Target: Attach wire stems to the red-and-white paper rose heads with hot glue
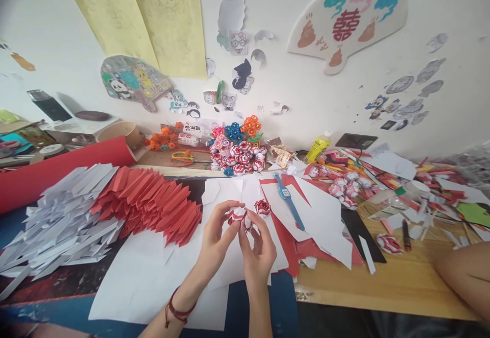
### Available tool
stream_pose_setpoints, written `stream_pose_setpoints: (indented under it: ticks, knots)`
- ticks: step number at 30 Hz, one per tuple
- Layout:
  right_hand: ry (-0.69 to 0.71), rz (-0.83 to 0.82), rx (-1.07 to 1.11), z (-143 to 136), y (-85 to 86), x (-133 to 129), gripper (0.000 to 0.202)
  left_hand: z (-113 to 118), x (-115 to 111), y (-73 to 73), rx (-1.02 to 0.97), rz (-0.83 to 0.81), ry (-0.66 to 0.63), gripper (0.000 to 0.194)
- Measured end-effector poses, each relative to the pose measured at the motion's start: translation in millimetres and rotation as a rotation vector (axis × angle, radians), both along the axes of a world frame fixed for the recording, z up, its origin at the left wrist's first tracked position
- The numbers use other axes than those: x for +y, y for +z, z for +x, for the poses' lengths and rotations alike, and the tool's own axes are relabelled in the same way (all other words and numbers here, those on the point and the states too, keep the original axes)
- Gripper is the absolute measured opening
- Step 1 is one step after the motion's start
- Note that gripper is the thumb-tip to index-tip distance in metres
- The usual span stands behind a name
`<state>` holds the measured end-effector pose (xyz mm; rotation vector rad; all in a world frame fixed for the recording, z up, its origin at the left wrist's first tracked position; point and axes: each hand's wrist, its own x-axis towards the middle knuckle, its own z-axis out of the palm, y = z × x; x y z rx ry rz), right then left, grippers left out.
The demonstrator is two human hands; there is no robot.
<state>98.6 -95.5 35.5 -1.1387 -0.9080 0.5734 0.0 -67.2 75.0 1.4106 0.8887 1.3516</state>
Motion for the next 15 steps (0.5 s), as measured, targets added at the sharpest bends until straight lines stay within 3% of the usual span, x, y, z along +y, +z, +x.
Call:
stream_pose_setpoints:
  ticks: [9, 12, 15]
  knots:
    - [0.036, -0.029, -0.047, 6, -7.7, -2, 0.036, -2, 1, -1.6, -0.033, -0.025, -0.025, 0.025]
    - [0.005, -0.082, -0.031, 5, -3.5, -3, 0.037, -6, 0, -5.9, 0.113, 0.034, 0.015, 0.034]
    - [-0.037, -0.110, -0.022, 3, -0.1, -4, 0.039, -10, -1, -8.7, 0.326, 0.246, 0.160, 0.037]
